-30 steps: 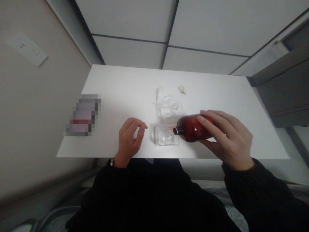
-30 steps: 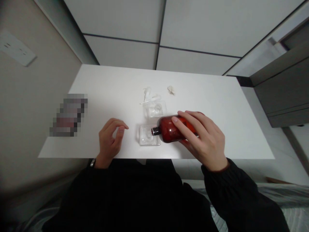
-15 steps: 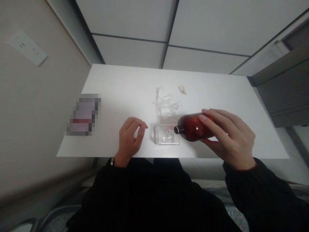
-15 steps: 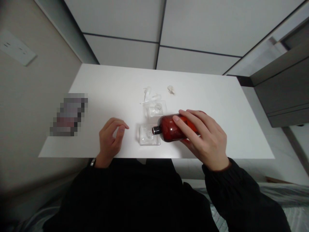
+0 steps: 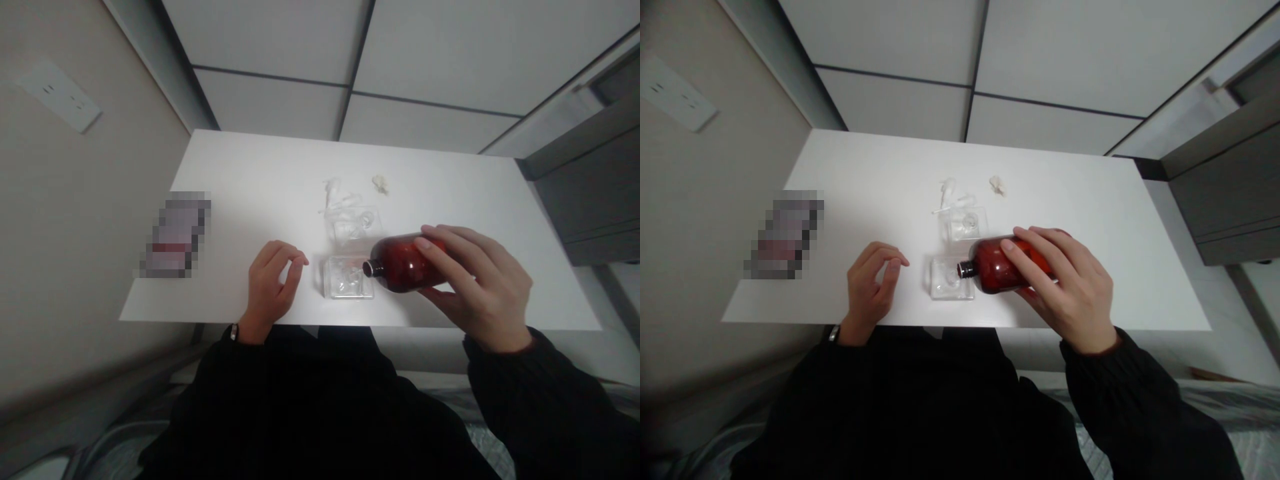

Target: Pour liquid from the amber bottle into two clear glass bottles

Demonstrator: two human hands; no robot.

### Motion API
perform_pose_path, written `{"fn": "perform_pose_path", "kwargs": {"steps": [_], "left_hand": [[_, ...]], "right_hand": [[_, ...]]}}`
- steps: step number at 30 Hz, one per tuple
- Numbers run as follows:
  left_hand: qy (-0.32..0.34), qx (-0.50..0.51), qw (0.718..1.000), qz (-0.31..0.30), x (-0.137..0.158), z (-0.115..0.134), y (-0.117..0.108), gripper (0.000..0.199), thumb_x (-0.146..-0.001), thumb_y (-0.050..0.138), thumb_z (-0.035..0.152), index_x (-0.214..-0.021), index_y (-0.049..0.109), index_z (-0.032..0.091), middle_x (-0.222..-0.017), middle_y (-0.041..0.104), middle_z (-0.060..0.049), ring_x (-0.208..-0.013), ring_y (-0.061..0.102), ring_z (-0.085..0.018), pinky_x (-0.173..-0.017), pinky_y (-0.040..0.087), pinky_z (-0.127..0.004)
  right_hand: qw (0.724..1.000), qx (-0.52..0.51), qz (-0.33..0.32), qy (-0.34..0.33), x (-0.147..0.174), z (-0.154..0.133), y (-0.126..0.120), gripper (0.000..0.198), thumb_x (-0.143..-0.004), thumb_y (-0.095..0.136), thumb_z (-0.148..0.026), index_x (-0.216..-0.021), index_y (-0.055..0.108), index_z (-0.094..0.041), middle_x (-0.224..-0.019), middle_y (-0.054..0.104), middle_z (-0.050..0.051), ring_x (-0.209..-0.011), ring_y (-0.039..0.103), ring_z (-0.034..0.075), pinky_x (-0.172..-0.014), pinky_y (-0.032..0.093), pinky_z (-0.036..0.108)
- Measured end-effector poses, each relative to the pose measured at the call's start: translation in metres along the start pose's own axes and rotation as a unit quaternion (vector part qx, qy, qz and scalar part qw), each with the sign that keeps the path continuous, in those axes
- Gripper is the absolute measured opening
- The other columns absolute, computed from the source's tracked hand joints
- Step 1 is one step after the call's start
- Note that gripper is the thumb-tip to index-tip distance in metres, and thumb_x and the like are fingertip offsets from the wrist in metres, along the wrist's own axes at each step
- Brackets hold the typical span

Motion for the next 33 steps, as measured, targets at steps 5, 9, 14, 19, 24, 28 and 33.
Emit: {"fn": "perform_pose_path", "kwargs": {"steps": [5,9,14,19,24,28,33], "left_hand": [[0.003,0.003,1.000,0.002,0.0000,0.0003,-0.0002,0.022,-0.106,0.051,0.017,-0.087,0.062,0.021,-0.084,0.065,-0.001,-0.082,0.062,-0.016,-0.076,0.049,-0.033],[-0.003,-0.002,1.000,0.001,0.0000,-0.0006,-0.0001,0.023,-0.106,0.051,0.018,-0.086,0.062,0.022,-0.084,0.065,-0.001,-0.082,0.062,-0.016,-0.075,0.050,-0.033],[-0.008,-0.006,1.000,-0.001,0.0003,-0.0007,-0.0002,0.023,-0.106,0.051,0.019,-0.086,0.062,0.022,-0.084,0.066,-0.001,-0.082,0.063,-0.016,-0.076,0.050,-0.034],[-0.009,-0.008,1.000,-0.001,0.0000,-0.0007,-0.0006,0.024,-0.106,0.050,0.020,-0.085,0.063,0.022,-0.083,0.066,-0.001,-0.081,0.063,-0.017,-0.075,0.051,-0.034],[0.000,-0.003,1.000,0.000,-0.0002,-0.0001,-0.0004,0.023,-0.106,0.051,0.018,-0.086,0.062,0.022,-0.083,0.065,-0.001,-0.082,0.062,-0.016,-0.076,0.050,-0.033],[-0.004,-0.008,1.000,-0.002,0.0006,-0.0017,-0.0001,0.024,-0.106,0.050,0.020,-0.086,0.062,0.022,-0.084,0.066,-0.001,-0.082,0.062,-0.017,-0.076,0.051,-0.034],[-0.008,-0.009,1.000,-0.003,0.0006,-0.0021,-0.0001,0.024,-0.106,0.050,0.019,-0.085,0.062,0.022,-0.083,0.066,-0.001,-0.082,0.063,-0.017,-0.076,0.051,-0.034]], "right_hand": [[1.000,0.006,0.002,0.003,0.0008,0.0006,0.0002,0.081,-0.088,0.080,-0.016,-0.160,0.044,-0.021,-0.135,0.070,0.017,-0.119,0.070,0.033,-0.097,0.062,0.048],[1.000,0.010,0.001,0.010,0.0012,0.0016,0.0004,0.082,-0.089,0.078,-0.016,-0.162,0.041,-0.025,-0.137,0.070,0.015,-0.120,0.069,0.032,-0.098,0.062,0.047],[1.000,0.011,0.008,0.010,0.0010,0.0011,-0.0007,0.084,-0.088,0.079,-0.016,-0.162,0.041,-0.025,-0.136,0.070,0.016,-0.119,0.070,0.033,-0.096,0.062,0.048],[1.000,0.007,0.009,0.012,0.0006,0.0013,-0.0012,0.087,-0.087,0.080,-0.015,-0.164,0.039,-0.025,-0.137,0.070,0.016,-0.120,0.069,0.034,-0.097,0.062,0.049],[1.000,0.006,0.006,0.003,-0.0003,0.0001,-0.0016,0.086,-0.086,0.080,-0.013,-0.162,0.042,-0.022,-0.135,0.070,0.018,-0.118,0.069,0.034,-0.097,0.062,0.049],[1.000,0.009,0.011,0.006,-0.0001,0.0009,-0.0025,0.084,-0.088,0.079,-0.014,-0.162,0.042,-0.024,-0.136,0.070,0.016,-0.119,0.069,0.033,-0.098,0.061,0.048],[1.000,0.012,0.018,-0.001,-0.0001,0.0008,-0.0038,0.085,-0.087,0.081,-0.017,-0.162,0.043,-0.022,-0.134,0.070,0.017,-0.118,0.069,0.034,-0.096,0.061,0.048]]}}
Point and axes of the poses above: each hand's wrist, its own x-axis away from the middle knuckle, its own y-axis out of the palm, z = x × y, the point moved 9 cm from there along -x, towards the middle knuckle
